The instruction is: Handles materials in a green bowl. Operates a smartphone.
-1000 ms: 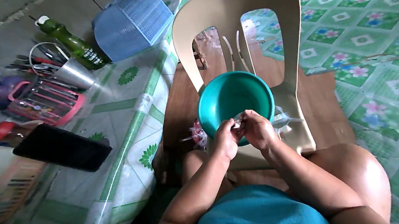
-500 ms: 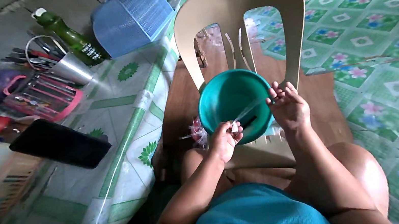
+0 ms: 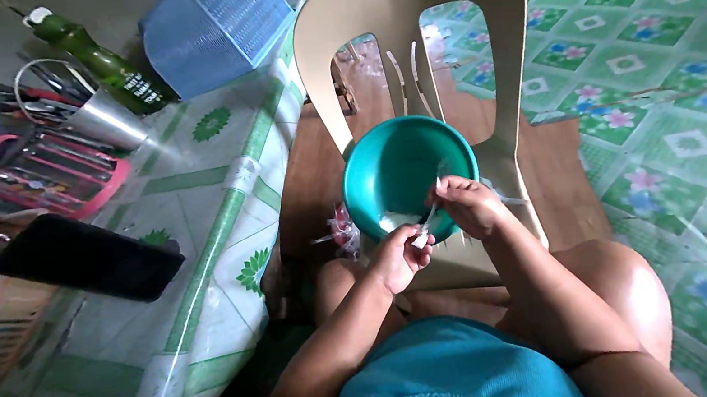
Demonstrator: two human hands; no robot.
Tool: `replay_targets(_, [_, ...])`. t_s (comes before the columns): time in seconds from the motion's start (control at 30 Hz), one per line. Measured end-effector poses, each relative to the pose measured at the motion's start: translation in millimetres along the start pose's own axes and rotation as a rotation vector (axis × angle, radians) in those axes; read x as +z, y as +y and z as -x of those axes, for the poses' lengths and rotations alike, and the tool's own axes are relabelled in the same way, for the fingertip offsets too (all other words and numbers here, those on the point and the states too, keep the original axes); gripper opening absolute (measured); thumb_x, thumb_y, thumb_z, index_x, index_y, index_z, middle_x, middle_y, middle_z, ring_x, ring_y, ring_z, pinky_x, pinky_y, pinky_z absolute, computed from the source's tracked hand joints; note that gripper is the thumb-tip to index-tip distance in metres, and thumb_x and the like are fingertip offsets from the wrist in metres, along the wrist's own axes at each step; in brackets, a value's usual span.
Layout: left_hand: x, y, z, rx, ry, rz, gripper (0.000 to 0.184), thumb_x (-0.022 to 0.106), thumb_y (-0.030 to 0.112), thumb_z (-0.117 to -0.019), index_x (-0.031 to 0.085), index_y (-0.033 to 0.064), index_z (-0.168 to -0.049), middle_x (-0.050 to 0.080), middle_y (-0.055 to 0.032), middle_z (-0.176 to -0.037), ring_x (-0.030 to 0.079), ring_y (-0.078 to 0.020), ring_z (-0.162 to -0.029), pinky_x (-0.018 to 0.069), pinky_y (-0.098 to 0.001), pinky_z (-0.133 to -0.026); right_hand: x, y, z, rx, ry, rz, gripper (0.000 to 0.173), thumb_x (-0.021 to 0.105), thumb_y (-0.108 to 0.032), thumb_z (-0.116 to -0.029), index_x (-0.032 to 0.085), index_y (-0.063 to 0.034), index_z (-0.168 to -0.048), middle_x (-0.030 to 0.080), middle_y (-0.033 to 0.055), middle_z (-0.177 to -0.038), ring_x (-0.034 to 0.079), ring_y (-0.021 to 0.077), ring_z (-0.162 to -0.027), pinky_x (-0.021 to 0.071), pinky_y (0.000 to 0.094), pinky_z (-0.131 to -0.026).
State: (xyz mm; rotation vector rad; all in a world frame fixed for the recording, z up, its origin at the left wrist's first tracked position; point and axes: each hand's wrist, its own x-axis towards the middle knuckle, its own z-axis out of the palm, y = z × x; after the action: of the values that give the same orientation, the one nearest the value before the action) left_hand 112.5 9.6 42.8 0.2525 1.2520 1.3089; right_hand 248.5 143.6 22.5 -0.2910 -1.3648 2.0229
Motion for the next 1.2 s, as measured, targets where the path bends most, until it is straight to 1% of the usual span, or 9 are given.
replay_targets(0.2, [-5.4,-0.6,-3.6,0.057,-0.024,0.038,0.029,0.039,0.022,-0.1112,0.059,0.0030,-0.105,0.069,-0.0093,-0.090,0.068,-0.0146,-0.073,0.0585,-0.0267,-0.069,4.3,-4.1,4.1,-0.083,0.203,0.251,0.008,0.061,-0.005,-0.0974,0.065,-0.0095,-0.092,0.066,-0.0009,-0.090,0.062,0.0078,-0.083,0.0548,0.0309,-0.080])
replay_targets(0.3, [-8.9,-1.7,-3.1,0.134,-0.086,0.023,0.012,0.049,0.003,-0.1054,0.057,0.0014,-0.115,0.067,-0.0089,-0.096,0.068,-0.0150,-0.081,0.0594,-0.0286,-0.080,4.0,-2.8,2.5,-0.083,0.237,0.190,0.010,0.063,-0.003,-0.0958,0.062,-0.0106,-0.089,0.066,-0.0011,-0.085,0.063,0.0076,-0.078,0.0553,0.0294,-0.077])
replay_targets(0.57, [-9.7,-1.2,-2.9,0.157,0.050,0.017,0.012,0.056,0.005,-0.1035,0.062,0.0001,-0.113,0.068,-0.0078,-0.090,0.067,-0.0130,-0.074,0.0589,-0.0261,-0.072,-1.6,-0.5,0.5,-0.203,0.323,0.560,0.037,0.057,-0.027,-0.1055,0.059,-0.0070,-0.074,0.056,0.0006,-0.075,0.052,0.0080,-0.065,0.0471,0.0284,-0.061])
replay_targets(0.73, [-19.7,3.9,4.3,0.270,0.096,-0.056,0.006,0.062,0.002,-0.0994,0.063,-0.0010,-0.105,0.067,-0.0076,-0.086,0.064,-0.0122,-0.071,0.0573,-0.0258,-0.069,-14.6,-16.8,2.2,-0.189,0.592,0.745,0.042,0.056,-0.028,-0.1047,0.063,0.0035,-0.079,0.062,0.0126,-0.080,0.061,0.0213,-0.080,0.0517,0.0453,-0.077])
replay_targets(0.83, [-33.2,15.8,17.7,0.388,0.087,-0.117,0.005,0.060,-0.001,-0.0992,0.064,-0.0003,-0.102,0.069,-0.0067,-0.087,0.065,-0.0109,-0.071,0.0571,-0.0254,-0.071,-22.0,-21.0,3.9,-0.229,0.597,0.746,0.044,0.056,-0.030,-0.1054,0.053,-0.0057,-0.069,0.052,0.0016,-0.071,0.053,0.0100,-0.069,0.0465,0.0330,-0.067])
replay_targets(0.93, [-52.8,35.1,23.7,0.611,0.188,-0.035,0.008,0.057,-0.001,-0.0997,0.064,0.0022,-0.104,0.068,-0.0044,-0.088,0.064,-0.0109,-0.072,0.0577,-0.0272,-0.073,-22.3,-25.0,7.2,-0.220,0.382,0.695,0.033,0.050,-0.028,-0.1071,0.066,-0.0012,-0.098,0.064,0.0046,-0.095,0.061,0.0082,-0.089,0.0523,0.0326,-0.083])
replay_targets(1.0, [-74.0,54.0,19.5,0.733,0.273,0.063,0.009,0.054,0.007,-0.1039,0.060,0.0076,-0.111,0.064,0.0000,-0.091,0.062,-0.0090,-0.076,0.0565,-0.0274,-0.077,-24.8,-26.4,8.8,-0.232,0.301,0.624,0.042,0.045,-0.034,-0.1070,0.059,0.0015,-0.124,0.063,0.0086,-0.119,0.061,0.0100,-0.110,0.0519,0.0341,-0.099])
replay_targets(1.13, [-115.0,79.7,-9.1,0.752,0.450,0.186,0.017,0.059,0.022,-0.1045,0.055,0.0144,-0.119,0.060,0.0039,-0.102,0.061,-0.0061,-0.089,0.0529,-0.0247,-0.086,-18.7,-24.7,6.9,-0.288,0.337,0.533,0.039,0.044,-0.036,-0.1077,0.058,-0.0050,-0.126,0.064,0.0011,-0.118,0.062,0.0057,-0.107,0.0524,0.0291,-0.095])
replay_targets(1.2, [-142.6,75.1,-36.3,0.647,0.560,0.092,0.041,0.064,0.033,-0.1023,0.050,0.0147,-0.137,0.060,-0.0019,-0.124,0.062,-0.0130,-0.106,0.0533,-0.0318,-0.094,-7.0,-27.0,6.6,-0.241,0.352,0.533,0.041,0.044,-0.036,-0.1072,0.056,-0.0056,-0.131,0.061,0.0034,-0.125,0.060,0.0087,-0.112,0.0511,0.0316,-0.098])
